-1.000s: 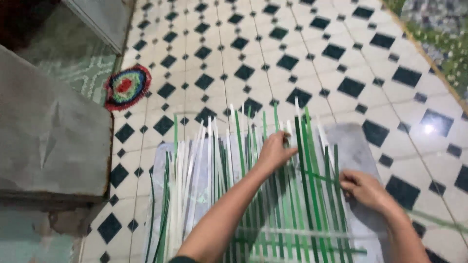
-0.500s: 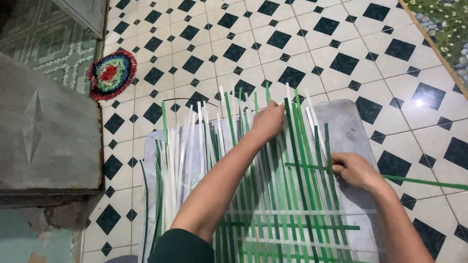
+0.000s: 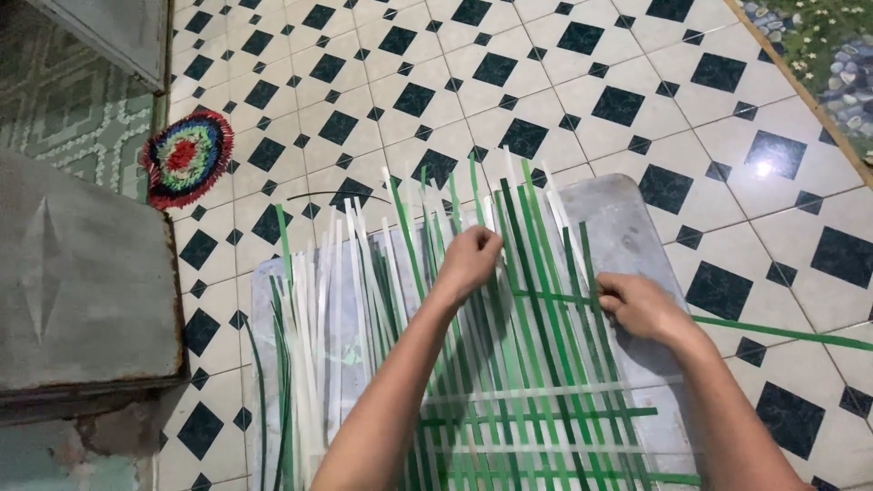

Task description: Weaving green and white plastic strips together on a flat surface to create a patterned mat.

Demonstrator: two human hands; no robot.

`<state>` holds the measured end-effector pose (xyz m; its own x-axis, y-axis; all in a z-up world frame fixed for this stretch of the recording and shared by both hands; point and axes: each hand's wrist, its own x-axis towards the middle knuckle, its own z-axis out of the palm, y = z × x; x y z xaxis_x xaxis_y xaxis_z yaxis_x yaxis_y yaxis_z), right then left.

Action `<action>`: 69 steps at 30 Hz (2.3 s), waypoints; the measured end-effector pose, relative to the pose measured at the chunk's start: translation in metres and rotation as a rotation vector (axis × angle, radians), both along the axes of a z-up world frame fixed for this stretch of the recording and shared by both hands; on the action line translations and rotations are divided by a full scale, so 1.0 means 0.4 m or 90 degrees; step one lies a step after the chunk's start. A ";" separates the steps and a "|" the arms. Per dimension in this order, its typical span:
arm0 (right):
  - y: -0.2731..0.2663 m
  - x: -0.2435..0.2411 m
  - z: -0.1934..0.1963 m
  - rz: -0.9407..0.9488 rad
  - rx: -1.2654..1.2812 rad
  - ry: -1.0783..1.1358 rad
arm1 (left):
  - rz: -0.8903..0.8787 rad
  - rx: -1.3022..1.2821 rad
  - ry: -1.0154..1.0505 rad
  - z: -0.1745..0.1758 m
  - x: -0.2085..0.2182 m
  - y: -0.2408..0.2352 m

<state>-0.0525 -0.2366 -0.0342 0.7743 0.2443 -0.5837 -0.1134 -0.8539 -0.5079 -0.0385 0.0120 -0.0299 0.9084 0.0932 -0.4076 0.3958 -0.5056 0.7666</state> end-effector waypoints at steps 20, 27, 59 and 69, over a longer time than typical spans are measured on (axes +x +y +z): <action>-0.006 0.010 -0.020 -0.014 0.064 0.006 | 0.017 -0.147 -0.001 -0.036 -0.061 0.004; 0.003 0.009 0.000 0.001 0.095 -0.006 | -0.094 0.018 -0.092 -0.034 -0.057 -0.013; -0.022 0.031 -0.076 0.050 0.044 0.004 | -0.230 0.329 0.001 -0.109 -0.065 -0.028; -0.044 0.028 -0.133 0.078 0.067 -0.054 | -0.093 0.320 -0.078 -0.127 -0.039 -0.064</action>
<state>-0.0414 -0.2542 -0.0872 0.7803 0.3963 -0.4839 0.0356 -0.8006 -0.5982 -0.0540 -0.0134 -0.0808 0.9648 0.1186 -0.2349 0.2165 -0.8652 0.4523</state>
